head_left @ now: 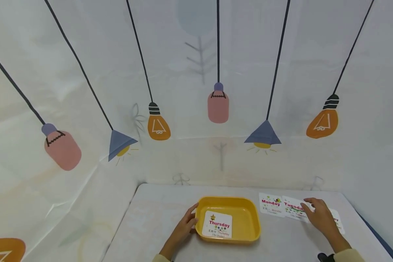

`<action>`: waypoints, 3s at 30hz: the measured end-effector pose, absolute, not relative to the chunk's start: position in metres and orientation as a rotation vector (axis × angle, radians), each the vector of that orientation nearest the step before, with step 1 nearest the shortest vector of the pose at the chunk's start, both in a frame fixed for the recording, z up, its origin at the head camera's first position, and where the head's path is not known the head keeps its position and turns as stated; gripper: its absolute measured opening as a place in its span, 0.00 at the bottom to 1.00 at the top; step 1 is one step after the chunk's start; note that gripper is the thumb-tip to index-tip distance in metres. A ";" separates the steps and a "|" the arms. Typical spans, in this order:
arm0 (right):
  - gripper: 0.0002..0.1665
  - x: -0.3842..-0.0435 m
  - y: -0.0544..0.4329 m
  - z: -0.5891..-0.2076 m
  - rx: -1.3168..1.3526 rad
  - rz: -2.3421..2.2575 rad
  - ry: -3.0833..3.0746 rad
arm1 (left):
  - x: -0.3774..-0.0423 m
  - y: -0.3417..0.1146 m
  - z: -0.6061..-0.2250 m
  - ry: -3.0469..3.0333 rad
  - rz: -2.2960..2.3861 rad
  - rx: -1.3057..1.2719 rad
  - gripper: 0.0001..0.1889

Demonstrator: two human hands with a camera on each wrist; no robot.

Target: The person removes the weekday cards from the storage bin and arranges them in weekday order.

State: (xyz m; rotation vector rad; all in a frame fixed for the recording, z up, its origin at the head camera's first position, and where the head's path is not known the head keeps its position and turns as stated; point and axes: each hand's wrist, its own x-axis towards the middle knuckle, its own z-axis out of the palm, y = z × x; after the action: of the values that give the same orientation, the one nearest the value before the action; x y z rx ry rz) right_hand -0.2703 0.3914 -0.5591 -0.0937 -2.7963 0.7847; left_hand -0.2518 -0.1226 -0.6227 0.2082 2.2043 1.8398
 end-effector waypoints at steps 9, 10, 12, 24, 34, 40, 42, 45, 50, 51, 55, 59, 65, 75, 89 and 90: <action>0.21 -0.262 0.355 -0.537 0.132 0.875 -2.754 | -0.248 -0.116 -0.625 2.223 1.832 0.173 0.29; 0.20 -0.261 0.351 -0.535 0.155 0.887 -2.749 | -0.247 -0.116 -0.625 2.221 1.831 0.163 0.29; 0.19 -0.260 0.342 -0.532 0.195 0.909 -2.731 | -0.245 -0.116 -0.626 2.221 1.824 0.137 0.29; 0.16 -0.257 0.286 -0.514 0.364 1.041 -2.697 | -0.245 -0.120 -0.626 2.272 1.786 0.171 0.29; 0.20 -0.268 0.256 -0.504 0.397 1.150 -2.727 | -0.250 -0.121 -0.618 2.282 1.779 0.192 0.29; 0.18 -0.274 0.240 -0.501 0.475 1.185 -2.749 | -0.250 -0.120 -0.615 2.255 1.799 0.219 0.29; 0.17 -0.277 0.235 -0.501 0.514 1.182 -2.763 | -0.249 -0.120 -0.615 2.255 1.804 0.213 0.29; 0.16 -0.280 0.226 -0.500 0.570 1.201 -2.786 | -0.248 -0.121 -0.617 2.260 1.801 0.185 0.29; 0.14 -0.284 0.211 -0.499 0.670 1.227 -2.803 | -0.245 -0.120 -0.618 2.289 1.780 0.159 0.29; 0.14 -0.286 0.209 -0.499 0.694 1.230 -2.802 | -0.245 -0.120 -0.618 2.296 1.777 0.158 0.29; 0.13 -0.291 0.196 -0.498 0.738 1.276 -2.824 | -0.246 -0.122 -0.616 2.293 1.784 0.160 0.29; 0.11 -0.296 0.185 -0.500 0.766 1.300 -2.854 | -0.247 -0.124 -0.615 2.272 1.809 0.173 0.29; 0.13 -0.301 0.173 -0.505 0.848 1.282 -2.891 | -0.244 -0.125 -0.616 2.261 1.823 0.149 0.30; 0.15 -0.305 0.166 -0.504 0.964 1.254 -2.897 | -0.247 -0.120 -0.618 2.258 1.827 0.154 0.29; 0.10 -0.316 0.163 -0.515 1.096 1.141 -2.886 | -0.245 -0.119 -0.618 2.259 1.831 0.121 0.29; 0.10 -0.317 0.162 -0.516 1.099 1.140 -2.883 | -0.245 -0.119 -0.617 2.265 1.828 0.118 0.29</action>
State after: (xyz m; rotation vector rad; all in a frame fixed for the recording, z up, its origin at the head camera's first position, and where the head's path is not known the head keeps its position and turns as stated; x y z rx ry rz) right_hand -0.3168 0.1624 -0.5155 1.0991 -2.8832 1.1402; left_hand -0.2447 -0.1190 -0.6174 0.1184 2.2651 1.8284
